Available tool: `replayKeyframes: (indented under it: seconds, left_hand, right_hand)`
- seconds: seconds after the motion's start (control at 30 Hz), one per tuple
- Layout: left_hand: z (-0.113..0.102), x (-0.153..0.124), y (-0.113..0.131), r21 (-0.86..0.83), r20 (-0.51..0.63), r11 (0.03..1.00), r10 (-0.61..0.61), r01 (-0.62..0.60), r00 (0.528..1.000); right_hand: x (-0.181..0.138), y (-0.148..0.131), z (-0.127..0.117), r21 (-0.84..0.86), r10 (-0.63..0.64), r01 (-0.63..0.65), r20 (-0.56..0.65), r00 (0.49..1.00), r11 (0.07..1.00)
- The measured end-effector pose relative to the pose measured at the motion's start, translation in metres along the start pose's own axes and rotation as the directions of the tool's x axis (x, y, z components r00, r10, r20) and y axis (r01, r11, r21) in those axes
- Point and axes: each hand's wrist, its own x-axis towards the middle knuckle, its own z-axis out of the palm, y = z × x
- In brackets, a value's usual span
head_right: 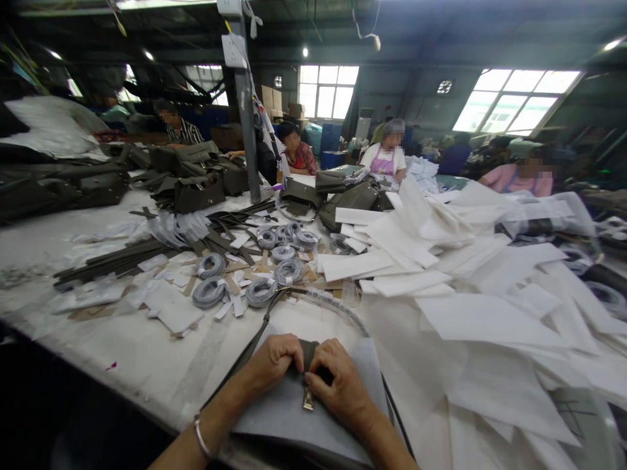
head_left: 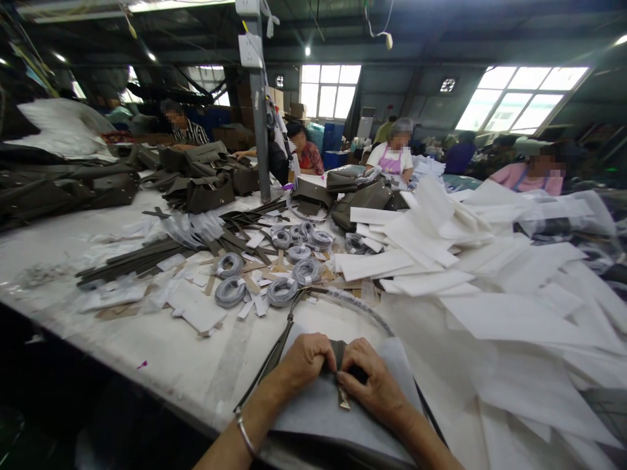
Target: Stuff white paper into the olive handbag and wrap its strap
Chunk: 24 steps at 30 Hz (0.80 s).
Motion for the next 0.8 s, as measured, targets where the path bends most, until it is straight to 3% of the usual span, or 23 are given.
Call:
replayKeyframes:
  seconds: [0.2, 0.27, 0.43, 0.8]
  left_hand:
    - [-0.005, -0.038, 0.032, 0.234, 0.254, 0.967, 0.038, -0.100, 0.967]
    - [-0.004, -0.050, 0.041, 0.319, 0.258, 0.944, 0.005, -0.090, 0.966]
    - [0.004, -0.063, 0.043, 0.317, 0.210, 0.948, -0.026, -0.043, 0.977]
    - [0.017, -0.065, 0.030, 0.420, 0.297, 0.862, 0.164, -0.283, 0.941]
  right_hand:
    - [-0.001, 0.003, 0.000, -0.013, 0.003, -0.003, 0.021, 1.000, 1.000]
    - [-0.002, 0.004, 0.000, -0.022, 0.008, -0.007, 0.027, 1.000, 1.000]
    - [-0.003, 0.002, -0.001, -0.067, 0.015, -0.012, 0.042, 0.999, 0.998]
    - [-0.004, -0.002, 0.002, -0.178, 0.029, -0.016, 0.076, 0.997, 0.984]
